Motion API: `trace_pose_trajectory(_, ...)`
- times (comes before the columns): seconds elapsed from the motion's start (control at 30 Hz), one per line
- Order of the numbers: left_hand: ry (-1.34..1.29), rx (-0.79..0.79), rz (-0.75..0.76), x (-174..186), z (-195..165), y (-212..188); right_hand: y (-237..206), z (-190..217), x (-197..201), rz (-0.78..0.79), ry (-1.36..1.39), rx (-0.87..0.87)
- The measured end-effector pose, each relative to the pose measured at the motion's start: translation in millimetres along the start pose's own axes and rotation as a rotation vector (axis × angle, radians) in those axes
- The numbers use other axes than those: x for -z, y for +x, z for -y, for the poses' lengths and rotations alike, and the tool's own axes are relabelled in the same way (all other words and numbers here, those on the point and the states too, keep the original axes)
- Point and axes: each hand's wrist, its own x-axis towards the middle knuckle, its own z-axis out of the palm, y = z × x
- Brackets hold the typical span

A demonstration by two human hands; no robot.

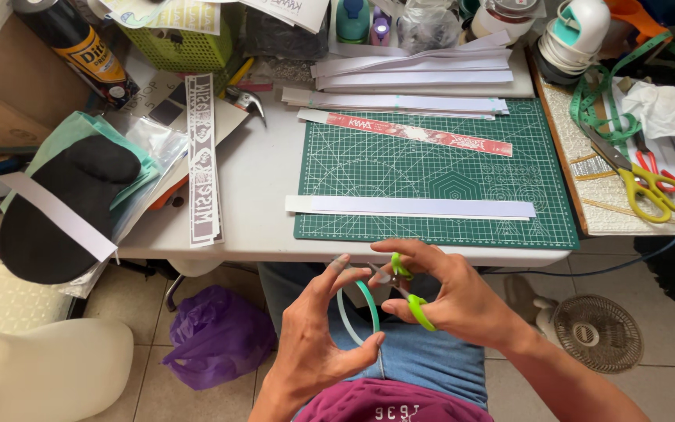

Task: The person aligns and tapes long white paper strips on a green cutting mat, then cuts a green plastic ring with scissors and places small pieces of tape on the strips. The person handles printed paper strips and stacks them on the mat.

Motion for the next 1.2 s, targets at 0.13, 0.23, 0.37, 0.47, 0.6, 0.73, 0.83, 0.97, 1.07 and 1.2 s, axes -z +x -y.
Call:
trace_pose_trajectory(0.13, 0.012, 0.003, -0.001, 0, 0, 0, 0, 3, -5, -0.015, -0.072, 0.039)
trace_pose_trajectory(0.23, 0.006, 0.015, 0.017, 0, 0, 1, 0, 3, -6, -0.029, -0.170, 0.081)
trace_pose_trajectory(0.37, -0.002, 0.020, 0.033, -1, 1, 1, 1, 4, -7, -0.002, -0.045, 0.024)
trace_pose_trajectory(0.47, -0.048, 0.025, 0.049, -1, 3, -1, 2, 9, -8, -0.007, 0.029, -0.043)
trace_pose_trajectory(0.6, -0.135, 0.010, 0.090, -7, 7, -6, 5, 17, -11, -0.065, 0.046, -0.098)
trace_pose_trajectory(0.73, -0.149, -0.027, 0.100, -14, 12, -12, 7, 20, -10, -0.106, 0.066, -0.230)
trace_pose_trajectory(0.83, -0.153, -0.017, 0.114, -15, 16, -16, 9, 20, -8, -0.118, 0.105, -0.106)
trace_pose_trajectory(0.97, -0.125, -0.008, 0.175, -14, 20, -18, 12, 20, -5, -0.104, 0.087, -0.151)
trace_pose_trajectory(1.07, -0.139, -0.085, 0.176, -14, 22, -18, 15, 22, -4, -0.101, 0.069, -0.198)
trace_pose_trajectory(1.2, -0.132, -0.040, 0.190, -13, 23, -20, 18, 26, -3, -0.085, 0.079, -0.198)
